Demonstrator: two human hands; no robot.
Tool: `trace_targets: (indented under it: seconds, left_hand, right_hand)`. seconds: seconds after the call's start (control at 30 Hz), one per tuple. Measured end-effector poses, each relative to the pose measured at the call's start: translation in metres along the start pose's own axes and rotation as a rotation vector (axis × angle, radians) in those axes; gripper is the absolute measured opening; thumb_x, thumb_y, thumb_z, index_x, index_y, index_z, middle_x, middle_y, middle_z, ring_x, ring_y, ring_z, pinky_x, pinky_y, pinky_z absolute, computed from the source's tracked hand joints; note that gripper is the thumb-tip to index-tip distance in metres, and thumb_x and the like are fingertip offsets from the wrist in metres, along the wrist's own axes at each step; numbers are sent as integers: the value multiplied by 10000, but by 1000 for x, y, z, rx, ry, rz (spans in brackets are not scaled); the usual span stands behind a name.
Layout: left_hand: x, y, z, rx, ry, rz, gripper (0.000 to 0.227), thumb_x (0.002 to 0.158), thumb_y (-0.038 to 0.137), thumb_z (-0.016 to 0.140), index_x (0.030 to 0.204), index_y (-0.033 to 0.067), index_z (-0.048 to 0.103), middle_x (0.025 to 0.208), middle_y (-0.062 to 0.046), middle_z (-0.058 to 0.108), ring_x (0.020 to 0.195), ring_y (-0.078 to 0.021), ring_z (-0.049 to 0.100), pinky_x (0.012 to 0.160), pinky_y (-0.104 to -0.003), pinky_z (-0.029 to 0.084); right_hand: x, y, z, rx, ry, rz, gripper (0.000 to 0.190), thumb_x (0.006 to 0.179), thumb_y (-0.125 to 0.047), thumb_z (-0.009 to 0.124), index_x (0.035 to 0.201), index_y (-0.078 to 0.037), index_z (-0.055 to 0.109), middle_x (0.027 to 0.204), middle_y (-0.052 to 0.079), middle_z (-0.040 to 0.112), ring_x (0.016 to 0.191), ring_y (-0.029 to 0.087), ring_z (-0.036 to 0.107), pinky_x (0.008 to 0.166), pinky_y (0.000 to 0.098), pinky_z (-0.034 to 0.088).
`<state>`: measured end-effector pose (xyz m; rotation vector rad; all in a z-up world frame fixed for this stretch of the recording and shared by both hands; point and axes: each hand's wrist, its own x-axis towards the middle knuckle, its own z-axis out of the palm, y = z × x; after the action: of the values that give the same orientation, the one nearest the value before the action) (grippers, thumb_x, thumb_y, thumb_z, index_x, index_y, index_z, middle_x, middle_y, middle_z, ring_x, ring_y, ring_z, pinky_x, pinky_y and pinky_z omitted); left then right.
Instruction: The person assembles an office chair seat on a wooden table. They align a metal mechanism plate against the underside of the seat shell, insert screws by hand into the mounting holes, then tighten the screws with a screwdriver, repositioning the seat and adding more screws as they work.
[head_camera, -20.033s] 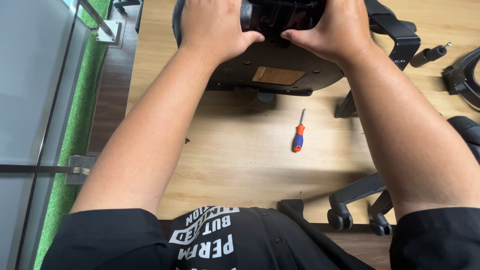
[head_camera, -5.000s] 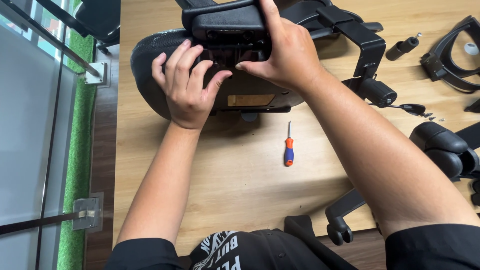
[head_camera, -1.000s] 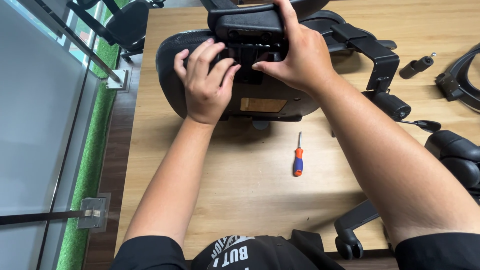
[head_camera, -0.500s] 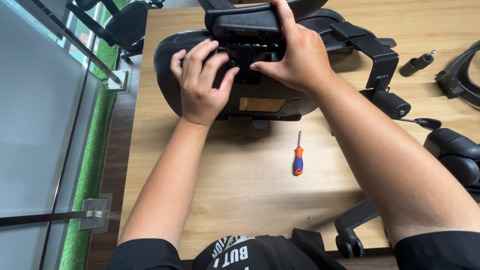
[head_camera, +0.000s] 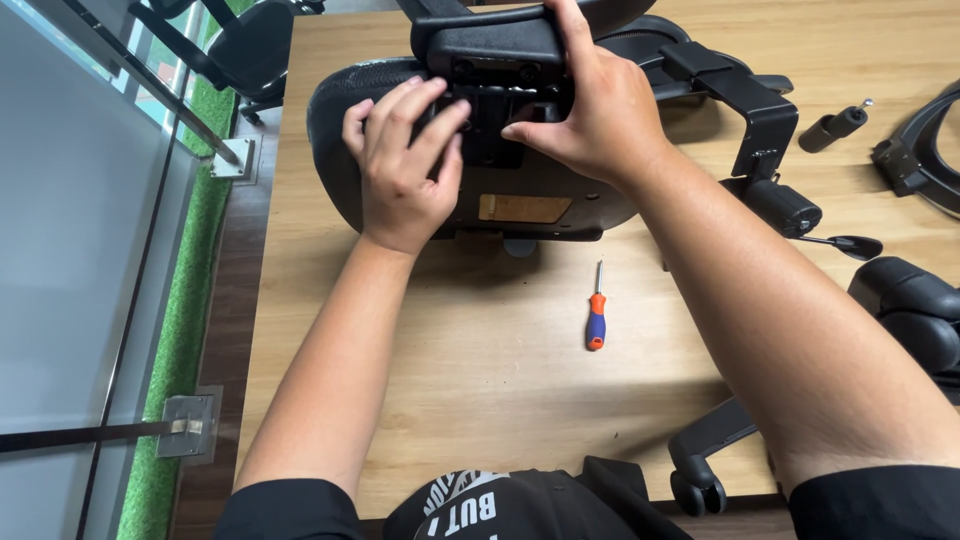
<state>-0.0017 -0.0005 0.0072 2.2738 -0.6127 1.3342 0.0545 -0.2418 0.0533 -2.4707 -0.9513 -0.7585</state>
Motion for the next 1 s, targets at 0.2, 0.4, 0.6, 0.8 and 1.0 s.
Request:
trace_targets:
  seconds: [0.2, 0.4, 0.6, 0.8, 1.0]
  left_hand:
    - [-2, -1, 3, 43, 18, 8, 187, 911, 92, 839, 1049, 209, 788, 1325, -7, 656, 1328, -211, 583, 1171, -444, 292]
    - [-1, 0, 4, -35, 2, -61, 236, 901, 203, 897, 1076, 115, 764, 1310, -49, 641, 1296, -239, 588, 1138, -468, 306]
    - [-1, 1, 0, 9, 2, -10, 248, 890, 123, 863, 1125, 167, 796, 1340, -21, 646, 1327, -222, 592, 1166, -451, 312]
    - [-7, -4, 7, 51, 31, -17, 180, 919, 100, 856, 1057, 193, 785, 1332, -3, 660, 1332, -202, 597, 1174, -442, 321]
    - [-5, -5, 2, 7, 4, 4, 233, 913, 73, 846, 1111, 185, 792, 1337, -24, 657, 1320, -227, 598, 1151, -448, 324]
  right_hand:
    - [1, -1, 0, 13, 0, 5, 1203, 808, -398, 992, 1628, -18, 198, 1124, 201, 735, 1035, 370, 738, 844, 426, 592]
    - [0, -1, 0, 17, 3, 0, 1201, 808, -397, 994, 1629, -26, 201, 1122, 199, 735, 1034, 372, 737, 849, 431, 590]
    - [0, -2, -2, 21, 2, 4, 1203, 801, -382, 991, 1635, -32, 197, 1118, 200, 735, 1029, 371, 738, 847, 428, 591]
    - [1, -4, -3, 21, -8, 14, 1203, 794, -388, 994, 1637, -52, 204, 1103, 203, 735, 1024, 375, 738, 841, 432, 591]
    - [2, -5, -3, 20, -3, 3, 1204, 789, -392, 992, 1637, -64, 202, 1107, 205, 736, 1028, 373, 739, 848, 429, 592]
